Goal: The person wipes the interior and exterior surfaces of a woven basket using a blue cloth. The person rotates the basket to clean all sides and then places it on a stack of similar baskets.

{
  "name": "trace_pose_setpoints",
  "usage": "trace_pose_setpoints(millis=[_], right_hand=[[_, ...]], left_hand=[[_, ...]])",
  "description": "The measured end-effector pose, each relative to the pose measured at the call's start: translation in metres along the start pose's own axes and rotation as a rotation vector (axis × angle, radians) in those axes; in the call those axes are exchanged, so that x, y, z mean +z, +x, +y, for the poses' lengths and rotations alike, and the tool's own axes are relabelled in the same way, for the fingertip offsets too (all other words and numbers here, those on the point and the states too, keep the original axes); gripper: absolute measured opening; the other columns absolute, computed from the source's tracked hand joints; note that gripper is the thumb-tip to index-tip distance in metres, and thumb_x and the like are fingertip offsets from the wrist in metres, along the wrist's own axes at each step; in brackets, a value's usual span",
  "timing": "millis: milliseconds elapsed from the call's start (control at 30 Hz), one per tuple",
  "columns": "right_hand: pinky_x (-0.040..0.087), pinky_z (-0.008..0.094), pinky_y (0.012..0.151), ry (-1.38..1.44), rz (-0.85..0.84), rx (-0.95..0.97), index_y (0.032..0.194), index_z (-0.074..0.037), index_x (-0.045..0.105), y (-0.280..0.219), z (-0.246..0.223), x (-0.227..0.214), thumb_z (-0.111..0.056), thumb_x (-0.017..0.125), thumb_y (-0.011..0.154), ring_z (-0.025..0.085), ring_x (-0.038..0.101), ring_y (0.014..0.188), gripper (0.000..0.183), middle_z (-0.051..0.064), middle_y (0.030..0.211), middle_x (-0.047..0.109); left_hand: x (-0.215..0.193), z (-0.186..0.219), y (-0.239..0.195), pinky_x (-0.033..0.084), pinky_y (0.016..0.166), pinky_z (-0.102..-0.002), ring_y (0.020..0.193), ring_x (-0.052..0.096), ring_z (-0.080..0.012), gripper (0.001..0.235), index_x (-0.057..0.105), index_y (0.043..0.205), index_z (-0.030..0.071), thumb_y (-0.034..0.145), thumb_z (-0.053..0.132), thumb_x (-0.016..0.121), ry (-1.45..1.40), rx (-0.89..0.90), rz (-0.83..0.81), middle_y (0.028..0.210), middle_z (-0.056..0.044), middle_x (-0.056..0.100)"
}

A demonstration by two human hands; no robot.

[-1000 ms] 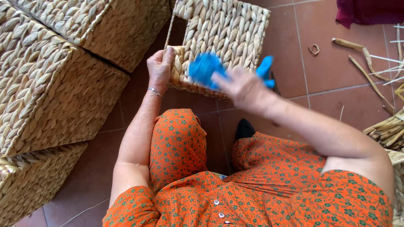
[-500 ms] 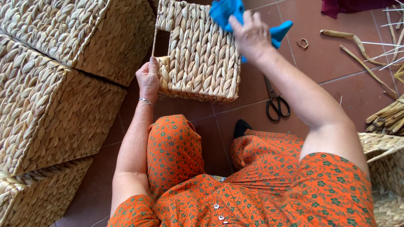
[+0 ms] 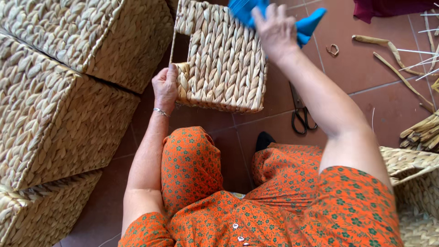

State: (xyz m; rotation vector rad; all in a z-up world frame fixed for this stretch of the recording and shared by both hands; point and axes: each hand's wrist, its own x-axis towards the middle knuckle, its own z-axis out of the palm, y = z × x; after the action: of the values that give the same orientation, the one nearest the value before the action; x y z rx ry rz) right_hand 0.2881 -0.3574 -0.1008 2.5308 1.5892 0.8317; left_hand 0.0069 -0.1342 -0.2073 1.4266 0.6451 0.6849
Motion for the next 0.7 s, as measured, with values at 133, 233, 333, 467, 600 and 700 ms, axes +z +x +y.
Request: trace_pose_setpoints(millis=[133,233,333,467,600,700], right_hand=[[0.056,0.043,0.056,-0.030,0.052,0.067,0.122,-0.008,0.055,0.012,-0.016,-0.001,-0.007,0.060,0.080,0.037,0.064,0.094,0.043,0.023,0.110,0.059],[0.057,0.047,0.060,0.369,-0.132,-0.170,0.125,-0.001,0.053,-0.027,-0.088,-0.048,0.000,0.055,0.101,0.035,0.063,0.087,0.025,0.020,0.094,0.058],[0.056,0.041,0.063,0.564,0.084,-0.501,0.129,0.000,0.057,-0.058,-0.136,-0.092,-0.009,0.063,0.086,0.031,0.063,0.089,0.045,0.016,0.096,0.060],[0.053,0.035,0.055,0.351,0.130,-0.416,0.134,-0.004,0.058,-0.027,-0.110,-0.070,-0.009,0.063,0.094,0.024,0.060,0.082,0.041,0.010,0.089,0.058],[0.053,0.032,0.050,-0.030,0.049,-0.064,0.119,-0.010,0.057,0.028,-0.038,0.006,-0.006,0.065,0.088,0.025,0.062,0.085,0.032,0.012,0.091,0.059],[0.058,0.045,0.062,0.159,0.124,0.141,0.126,-0.012,0.064,0.027,0.016,0.050,-0.018,0.070,0.087,0.036,0.066,0.086,0.040,0.018,0.094,0.062]], left_hand=[[0.003,0.003,0.005,0.039,0.056,-0.023,0.065,0.043,-0.0013,0.037,0.071,0.089,0.003,0.109,0.033,0.060,0.015,-0.012,-0.009,0.074,0.010,0.058],[-0.001,0.004,0.003,0.045,0.062,-0.021,0.070,0.048,-0.0009,0.038,0.070,0.094,0.003,0.111,0.034,0.056,-0.011,-0.065,-0.039,0.080,0.008,0.062],[-0.006,0.009,0.004,0.050,0.069,-0.020,0.076,0.055,-0.0009,0.033,0.071,0.105,0.005,0.109,0.033,0.054,-0.111,-0.104,-0.096,0.088,0.006,0.067],[-0.004,0.007,0.003,0.052,0.072,-0.022,0.079,0.059,-0.0030,0.032,0.071,0.108,0.004,0.109,0.031,0.054,-0.141,-0.119,-0.132,0.092,0.003,0.070],[-0.007,0.006,0.000,0.054,0.079,-0.024,0.086,0.061,-0.0042,0.030,0.069,0.113,0.003,0.110,0.029,0.055,-0.206,-0.138,-0.154,0.099,0.001,0.071],[-0.011,0.010,0.012,0.054,0.082,-0.023,0.091,0.060,-0.0046,0.033,0.067,0.117,0.003,0.110,0.032,0.054,-0.152,-0.257,-0.226,0.103,0.000,0.068]])
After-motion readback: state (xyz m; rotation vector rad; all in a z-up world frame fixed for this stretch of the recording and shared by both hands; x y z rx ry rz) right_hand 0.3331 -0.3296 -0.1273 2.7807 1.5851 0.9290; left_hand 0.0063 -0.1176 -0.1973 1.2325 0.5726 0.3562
